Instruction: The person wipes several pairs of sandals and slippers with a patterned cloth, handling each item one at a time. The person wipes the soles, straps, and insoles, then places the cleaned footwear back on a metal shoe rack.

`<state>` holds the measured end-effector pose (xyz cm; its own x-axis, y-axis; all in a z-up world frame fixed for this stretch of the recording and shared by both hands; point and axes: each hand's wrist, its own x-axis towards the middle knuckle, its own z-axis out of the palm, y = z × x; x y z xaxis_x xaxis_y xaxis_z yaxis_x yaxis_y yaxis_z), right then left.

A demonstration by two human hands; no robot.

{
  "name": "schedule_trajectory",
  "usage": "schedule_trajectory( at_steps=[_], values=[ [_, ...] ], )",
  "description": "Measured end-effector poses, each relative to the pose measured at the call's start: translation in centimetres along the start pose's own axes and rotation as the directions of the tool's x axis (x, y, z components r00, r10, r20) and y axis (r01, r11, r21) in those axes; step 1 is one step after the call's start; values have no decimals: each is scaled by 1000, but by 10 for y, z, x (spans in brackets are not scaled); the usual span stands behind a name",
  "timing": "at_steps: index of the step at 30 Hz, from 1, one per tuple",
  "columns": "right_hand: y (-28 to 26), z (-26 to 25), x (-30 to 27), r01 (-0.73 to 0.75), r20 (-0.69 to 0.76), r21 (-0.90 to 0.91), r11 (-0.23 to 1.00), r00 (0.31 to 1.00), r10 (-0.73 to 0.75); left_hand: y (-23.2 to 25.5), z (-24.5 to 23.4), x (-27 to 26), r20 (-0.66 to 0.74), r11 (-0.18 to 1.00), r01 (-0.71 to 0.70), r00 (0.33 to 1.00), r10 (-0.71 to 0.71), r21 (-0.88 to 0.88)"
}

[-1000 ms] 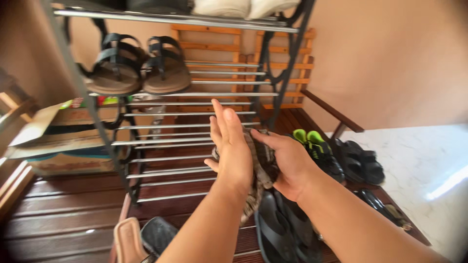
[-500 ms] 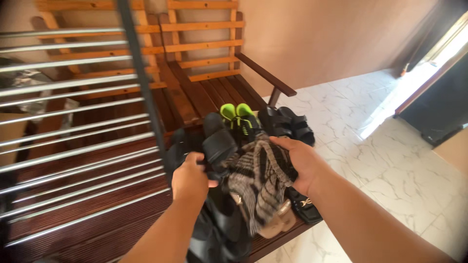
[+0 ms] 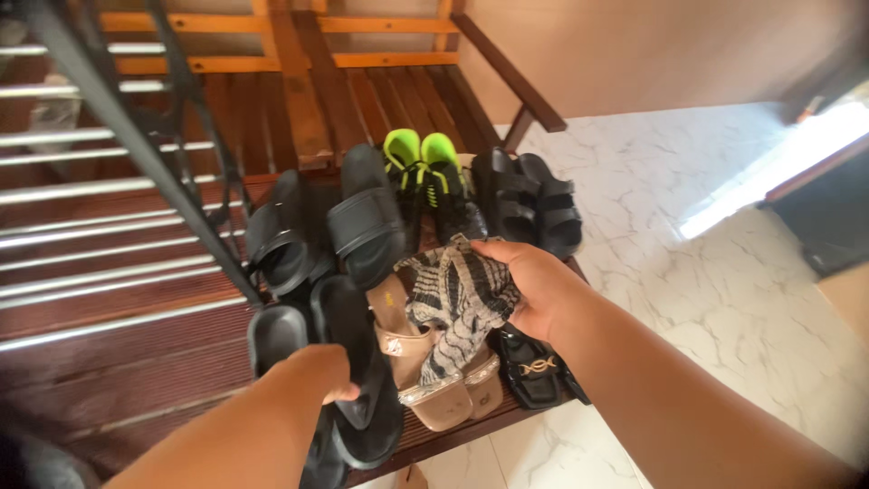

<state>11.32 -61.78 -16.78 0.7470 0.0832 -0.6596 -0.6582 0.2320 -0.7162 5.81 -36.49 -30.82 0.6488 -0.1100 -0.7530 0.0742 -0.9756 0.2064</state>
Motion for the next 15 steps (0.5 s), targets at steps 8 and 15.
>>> schedule_trajectory(
  at_steps=[8, 15],
  values=[
    [13, 42, 5, -57, 82, -51, 997, 995, 61, -3, -31, -13, -59, 993, 111, 992, -113, -30],
    [26, 63, -16, -18, 65, -96, 995, 998, 25, -41, -1, -36, -221, 911, 288, 907, -359, -296]
  ],
)
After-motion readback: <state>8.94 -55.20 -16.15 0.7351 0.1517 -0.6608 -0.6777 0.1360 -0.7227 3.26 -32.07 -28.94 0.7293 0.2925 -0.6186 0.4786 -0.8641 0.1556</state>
